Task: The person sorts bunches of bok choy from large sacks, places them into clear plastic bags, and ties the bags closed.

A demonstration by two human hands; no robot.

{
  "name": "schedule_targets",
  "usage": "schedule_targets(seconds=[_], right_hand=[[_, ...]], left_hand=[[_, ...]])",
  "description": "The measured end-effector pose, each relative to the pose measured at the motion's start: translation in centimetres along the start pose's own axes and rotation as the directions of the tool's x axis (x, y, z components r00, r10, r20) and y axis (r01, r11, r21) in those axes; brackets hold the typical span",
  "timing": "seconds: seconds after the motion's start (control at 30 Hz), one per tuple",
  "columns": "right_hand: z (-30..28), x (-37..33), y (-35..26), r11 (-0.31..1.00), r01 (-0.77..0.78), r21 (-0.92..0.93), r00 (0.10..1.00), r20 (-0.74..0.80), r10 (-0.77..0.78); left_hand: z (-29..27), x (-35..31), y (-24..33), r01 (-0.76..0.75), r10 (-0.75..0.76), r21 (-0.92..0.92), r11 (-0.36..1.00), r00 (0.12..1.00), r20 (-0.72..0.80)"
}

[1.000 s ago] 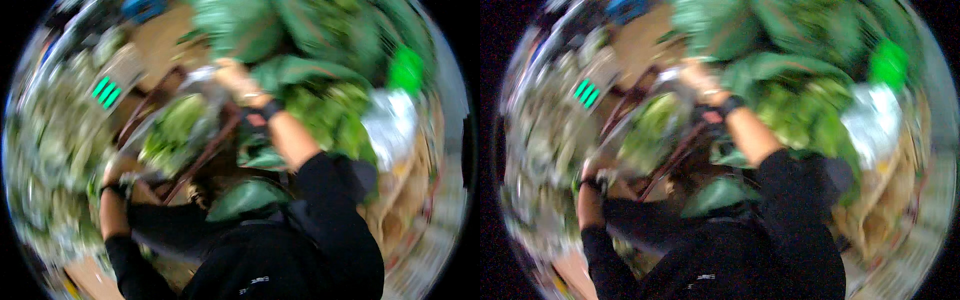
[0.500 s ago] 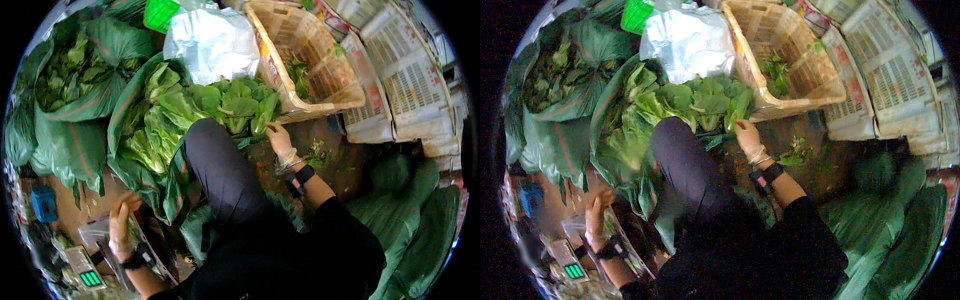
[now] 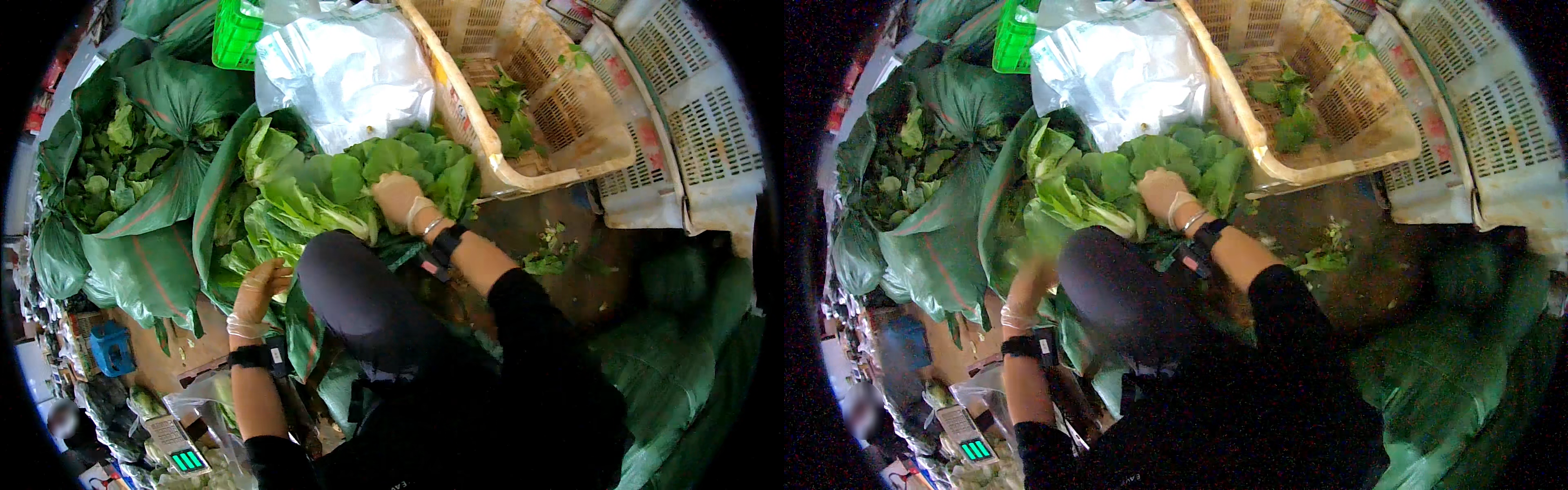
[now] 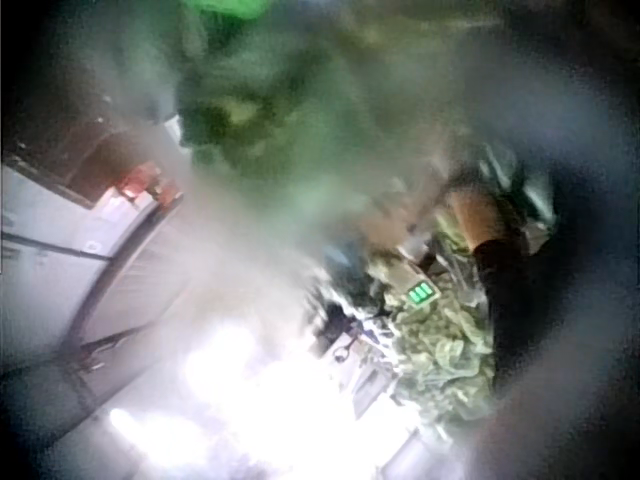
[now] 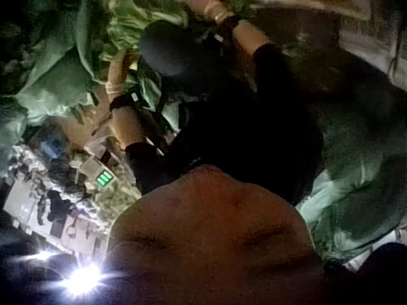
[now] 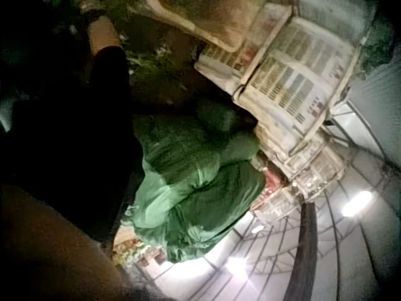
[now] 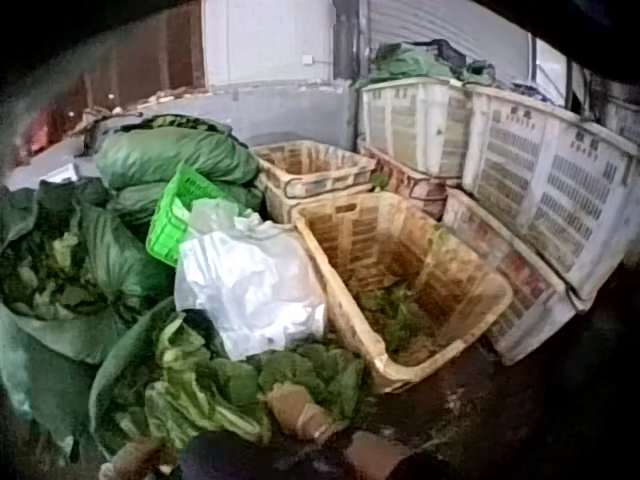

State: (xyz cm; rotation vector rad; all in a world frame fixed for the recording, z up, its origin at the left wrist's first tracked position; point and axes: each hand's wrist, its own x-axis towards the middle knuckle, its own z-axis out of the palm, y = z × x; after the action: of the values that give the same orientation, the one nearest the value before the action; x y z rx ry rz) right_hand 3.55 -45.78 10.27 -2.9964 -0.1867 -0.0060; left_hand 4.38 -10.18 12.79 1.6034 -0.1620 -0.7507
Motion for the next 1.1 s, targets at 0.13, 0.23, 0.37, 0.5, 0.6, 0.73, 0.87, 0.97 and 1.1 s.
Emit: schedule_targets(seconds=[0.13, 0.23, 0.37, 0.5, 0.6, 0.73, 0.87, 0.97, 1.1], right_hand=[[-7.1, -1.3, 2.3, 0.997, -0.068, 0.030, 0.989, -0.128, 0.072], [-14.9, -6.4, 9.4, 0.855, -0.276, 0.439, 0.761, -0.444, 0.473], [-20.0, -12.2, 14.7, 0.516, -0.844, 0.146, 0.389, -0.497, 0.776], [-12.2, -12.0, 6.7, 0.823, -0.182, 0.538, 0.965, -0.061, 0.254], [-3.4, -12.5, 2.6, 0.602, -0.632, 0.489, 0.773, 0.454, 0.443], [0.4, -14.2, 3.0, 0.620, -0.594, 0.513, 0.715, -0.017, 0.699], [1.2, -10.3, 3.6, 0.622, -0.671, 0.403, 0.713, 0.121, 0.691], [-0.4, -6.1, 2.7, 0.696, -0.718, -0.007, 0.679, 0.213, 0.703], [1.0, -4.4, 1.4, 0.834, -0.548, -0.062, 0.834, 0.037, 0.551]], left_hand=[[1.0, -1.4, 2.9, 0.201, -0.199, 0.011, 0.980, 0.976, -0.087], [0.6, -0.8, 2.1, 0.159, -0.162, -0.088, 0.983, 0.986, -0.038], [0.8, 1.4, 2.6, 0.205, -0.202, -0.034, 0.978, 0.978, 0.057], [2.2, 3.6, 2.9, 0.229, -0.246, 0.209, 0.951, 0.967, 0.060], [4.2, 5.3, 4.0, 0.266, -0.285, 0.157, 0.951, 0.952, 0.114], [3.5, 6.3, 5.0, 0.236, -0.277, 0.206, 0.950, 0.940, 0.197], [2.4, 8.5, 3.2, 0.374, -0.385, 0.090, 0.923, 0.888, 0.251], [3.1, 9.7, 2.4, 0.409, -0.452, 0.285, 0.867, 0.885, 0.107], [6.5, 10.9, 4.8, 0.509, -0.515, 0.384, 0.770, 0.852, -0.096]])
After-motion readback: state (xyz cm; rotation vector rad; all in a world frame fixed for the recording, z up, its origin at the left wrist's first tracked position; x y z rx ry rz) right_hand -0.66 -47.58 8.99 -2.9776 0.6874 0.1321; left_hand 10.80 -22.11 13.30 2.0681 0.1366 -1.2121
